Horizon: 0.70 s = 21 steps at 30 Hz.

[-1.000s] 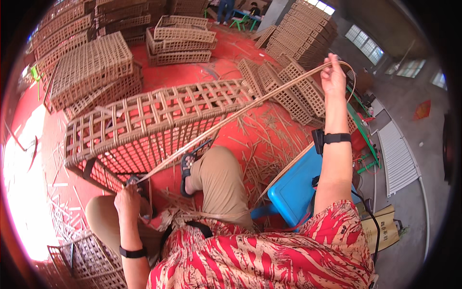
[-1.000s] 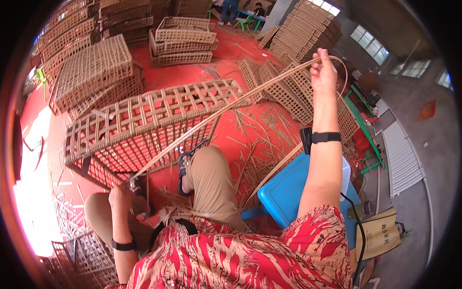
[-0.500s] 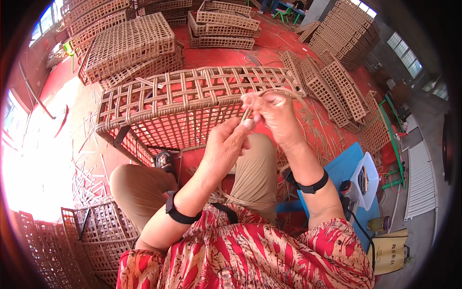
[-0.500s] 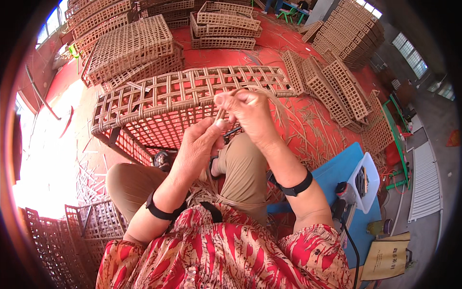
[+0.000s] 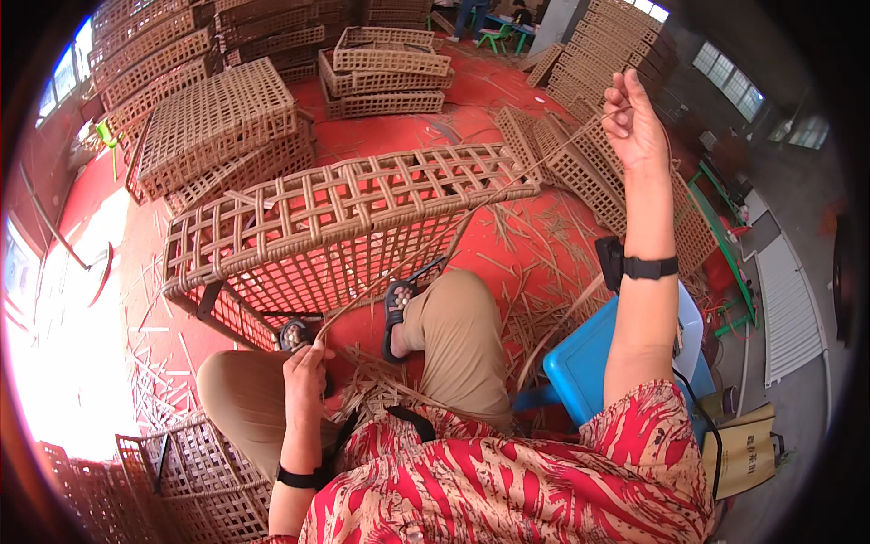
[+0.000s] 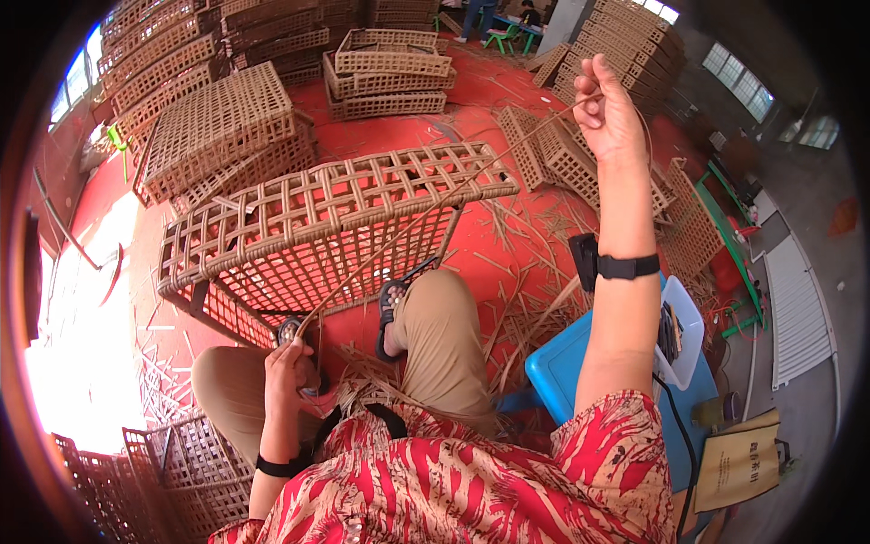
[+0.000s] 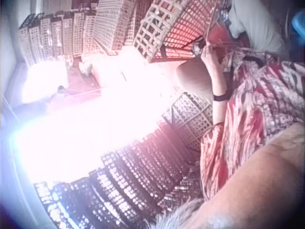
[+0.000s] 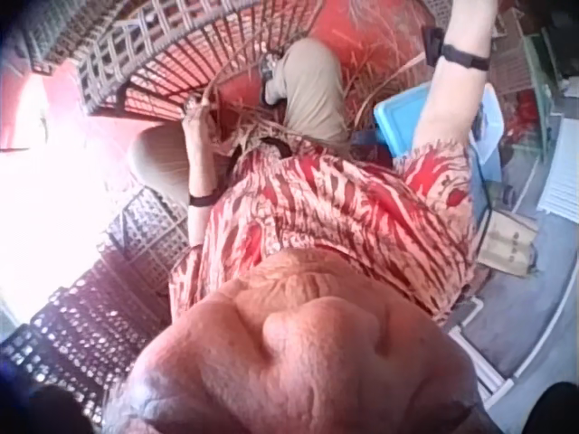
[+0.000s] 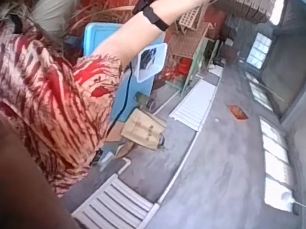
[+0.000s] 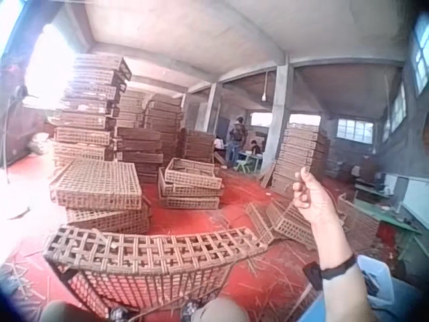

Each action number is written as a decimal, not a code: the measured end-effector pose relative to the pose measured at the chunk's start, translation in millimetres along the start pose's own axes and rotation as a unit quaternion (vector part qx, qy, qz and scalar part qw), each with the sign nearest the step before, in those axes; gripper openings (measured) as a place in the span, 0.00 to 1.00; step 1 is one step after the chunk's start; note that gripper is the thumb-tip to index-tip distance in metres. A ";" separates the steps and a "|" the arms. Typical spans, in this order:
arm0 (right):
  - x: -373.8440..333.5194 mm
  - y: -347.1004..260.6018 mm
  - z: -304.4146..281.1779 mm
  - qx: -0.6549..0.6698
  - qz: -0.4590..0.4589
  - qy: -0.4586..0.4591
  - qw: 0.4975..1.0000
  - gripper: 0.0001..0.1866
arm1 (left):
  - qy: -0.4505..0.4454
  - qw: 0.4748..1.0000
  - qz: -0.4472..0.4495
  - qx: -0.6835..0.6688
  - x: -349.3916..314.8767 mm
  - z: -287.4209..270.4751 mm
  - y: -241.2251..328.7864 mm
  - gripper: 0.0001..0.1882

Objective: The recorder is weaving and finishing a furniture component, likely a seat or side panel, by threading and tucking in bamboo or rattan strips through a woven frame.

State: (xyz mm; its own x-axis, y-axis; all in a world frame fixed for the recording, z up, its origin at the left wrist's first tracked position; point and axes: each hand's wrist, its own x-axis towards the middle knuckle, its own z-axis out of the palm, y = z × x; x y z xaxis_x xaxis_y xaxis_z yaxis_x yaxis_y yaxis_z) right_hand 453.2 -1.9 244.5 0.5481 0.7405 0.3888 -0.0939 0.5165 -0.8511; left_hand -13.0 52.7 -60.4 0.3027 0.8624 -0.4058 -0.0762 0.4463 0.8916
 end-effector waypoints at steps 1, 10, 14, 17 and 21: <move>6.8 -3.1 -2.1 -0.006 -0.009 0.001 1.000 0.18 | 0.018 0.999 -0.002 -0.041 8.3 -7.1 -10.1 0.15; 43.0 -19.2 -72.2 -0.067 -0.063 0.297 0.951 0.23 | 0.156 0.957 -0.014 -0.243 57.3 -69.5 -39.3 0.09; 20.4 -4.0 -50.2 -0.105 -0.056 0.256 0.959 0.20 | 0.220 0.927 0.167 0.253 61.8 -54.2 -44.3 0.22; -21.4 34.6 21.4 -0.161 -0.010 0.136 0.978 0.22 | 0.238 0.792 0.428 0.366 20.9 14.3 8.8 0.32; -96.4 101.6 106.2 -0.162 0.097 -0.020 0.982 0.26 | -0.038 0.900 0.410 0.144 -32.9 108.6 67.9 0.24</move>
State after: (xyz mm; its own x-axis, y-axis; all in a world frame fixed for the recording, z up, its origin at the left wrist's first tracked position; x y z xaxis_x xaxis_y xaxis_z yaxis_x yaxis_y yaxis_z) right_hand 302.6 24.8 158.0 0.5117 0.8316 0.2160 0.0789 0.2048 -0.9756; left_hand 75.0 28.7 35.3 0.3221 0.8497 0.4174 -0.0568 -0.4228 0.9045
